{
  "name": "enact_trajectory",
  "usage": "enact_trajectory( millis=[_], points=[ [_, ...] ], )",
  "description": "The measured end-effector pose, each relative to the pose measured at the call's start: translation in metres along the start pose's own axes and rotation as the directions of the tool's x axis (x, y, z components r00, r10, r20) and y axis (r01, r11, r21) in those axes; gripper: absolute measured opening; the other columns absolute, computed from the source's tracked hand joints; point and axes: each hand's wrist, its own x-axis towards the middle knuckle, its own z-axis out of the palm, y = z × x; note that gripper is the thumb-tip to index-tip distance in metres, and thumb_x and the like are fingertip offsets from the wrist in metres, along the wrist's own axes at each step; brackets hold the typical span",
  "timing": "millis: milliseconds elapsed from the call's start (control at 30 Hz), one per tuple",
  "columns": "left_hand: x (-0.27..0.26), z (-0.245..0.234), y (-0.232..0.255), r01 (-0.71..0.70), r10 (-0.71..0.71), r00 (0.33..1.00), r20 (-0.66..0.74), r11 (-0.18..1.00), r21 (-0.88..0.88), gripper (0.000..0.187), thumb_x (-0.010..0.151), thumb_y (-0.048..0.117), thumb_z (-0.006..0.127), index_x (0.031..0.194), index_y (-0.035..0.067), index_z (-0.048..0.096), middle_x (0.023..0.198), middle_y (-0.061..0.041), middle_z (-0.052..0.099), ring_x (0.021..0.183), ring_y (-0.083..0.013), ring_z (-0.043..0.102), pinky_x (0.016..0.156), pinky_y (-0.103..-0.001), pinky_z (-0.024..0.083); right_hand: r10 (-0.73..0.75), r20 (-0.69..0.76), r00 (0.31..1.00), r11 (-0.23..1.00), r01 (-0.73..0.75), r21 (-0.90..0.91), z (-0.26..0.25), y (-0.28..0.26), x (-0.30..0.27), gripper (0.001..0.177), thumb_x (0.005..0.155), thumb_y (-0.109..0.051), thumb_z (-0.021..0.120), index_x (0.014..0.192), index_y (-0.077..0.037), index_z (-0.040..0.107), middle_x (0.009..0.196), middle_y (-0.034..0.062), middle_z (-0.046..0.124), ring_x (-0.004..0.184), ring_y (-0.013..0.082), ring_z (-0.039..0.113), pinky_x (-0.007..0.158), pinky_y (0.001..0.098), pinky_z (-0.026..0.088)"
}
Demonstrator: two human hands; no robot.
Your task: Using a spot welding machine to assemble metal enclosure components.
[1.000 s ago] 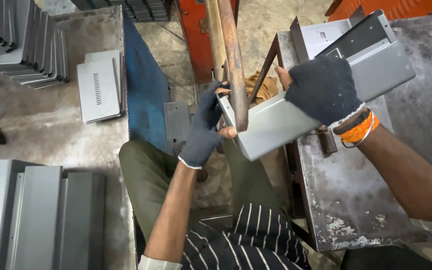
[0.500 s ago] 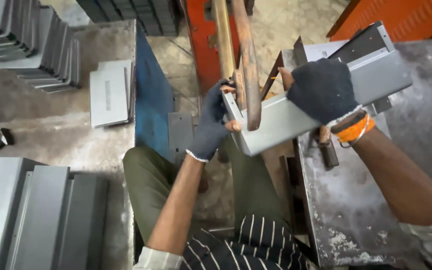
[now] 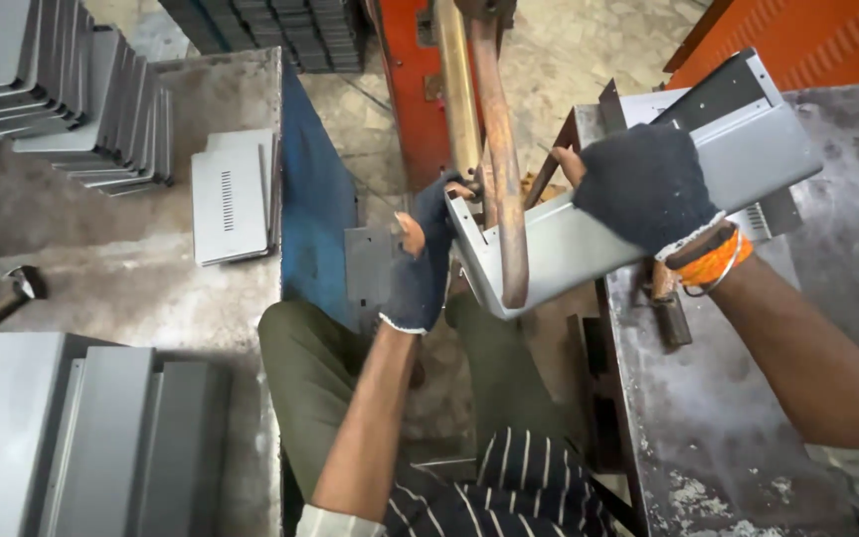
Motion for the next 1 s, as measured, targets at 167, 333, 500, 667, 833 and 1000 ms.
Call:
enact_trajectory(
  millis=[167,333,500,667,833,1000],
  points=[
    [0.005,0.005,0.013,-0.017,0.017,1.000,-0.014,0.999,0.027,0.087,0.100,0.078,0.025,0.140,0.005,0.053,0.132,-0.005,0.058,0.126,-0.0188,0.054,0.114,-0.036,0.040,-0.012,-0.006,1.000,0.997,0.012,0.071,0.007,0.010,-0.007,0.052,0.108,-0.039,0.064,0.066,-0.010,0.072,0.055,0.0173,0.057,0.049,0.0361,0.059,0.053,0.0470,0.047],
    [-0.009,0.011,0.002,-0.019,0.019,1.000,-0.014,1.000,0.003,0.084,0.103,0.075,0.026,0.136,0.004,0.056,0.126,-0.005,0.059,0.119,-0.0187,0.055,0.109,-0.036,0.041,-0.010,-0.057,0.998,0.994,0.016,0.110,-0.006,0.004,-0.010,0.052,0.102,-0.041,0.066,0.062,-0.009,0.070,0.060,0.0176,0.060,0.055,0.0386,0.061,0.057,0.0485,0.048],
    [-0.011,0.015,-0.002,0.030,0.024,0.989,-0.144,0.930,0.366,0.084,0.100,0.075,0.028,0.133,0.004,0.061,0.118,-0.005,0.063,0.109,-0.0192,0.058,0.100,-0.037,0.045,0.053,-0.029,0.998,0.998,-0.053,0.017,0.000,-0.006,-0.018,0.054,0.101,-0.046,0.066,0.061,-0.010,0.070,0.057,0.0171,0.060,0.054,0.0379,0.061,0.056,0.0486,0.048],
    [-0.045,0.017,0.028,-0.046,0.044,0.998,-0.038,0.997,-0.055,0.080,0.108,0.067,0.028,0.141,0.000,0.055,0.140,-0.009,0.061,0.135,-0.0218,0.054,0.121,-0.040,0.035,0.096,0.014,0.995,0.989,-0.097,0.112,-0.022,-0.034,-0.044,0.048,0.096,-0.044,0.064,0.063,-0.010,0.072,0.057,0.0180,0.061,0.053,0.0379,0.062,0.056,0.0496,0.048],
    [-0.107,-0.035,0.011,0.059,-0.067,0.961,-0.268,0.998,-0.036,0.077,0.105,0.063,0.029,0.146,0.002,0.052,0.145,-0.010,0.059,0.135,-0.0223,0.053,0.118,-0.040,0.032,0.193,0.106,0.976,0.931,-0.216,0.296,-0.036,-0.066,-0.083,0.052,0.098,-0.044,0.062,0.062,-0.008,0.072,0.060,0.0185,0.063,0.054,0.0363,0.062,0.057,0.0492,0.047],
    [-0.124,-0.076,0.005,0.054,-0.041,0.940,-0.338,0.998,0.030,0.069,0.105,0.055,0.035,0.141,0.000,0.055,0.138,-0.011,0.061,0.126,-0.0218,0.055,0.109,-0.038,0.036,0.390,0.239,0.889,0.495,-0.422,0.759,-0.040,-0.083,-0.118,0.046,0.100,-0.038,0.063,0.075,0.001,0.071,0.051,0.0160,0.053,0.048,0.0227,0.056,0.050,0.0429,0.044]
  ],
)
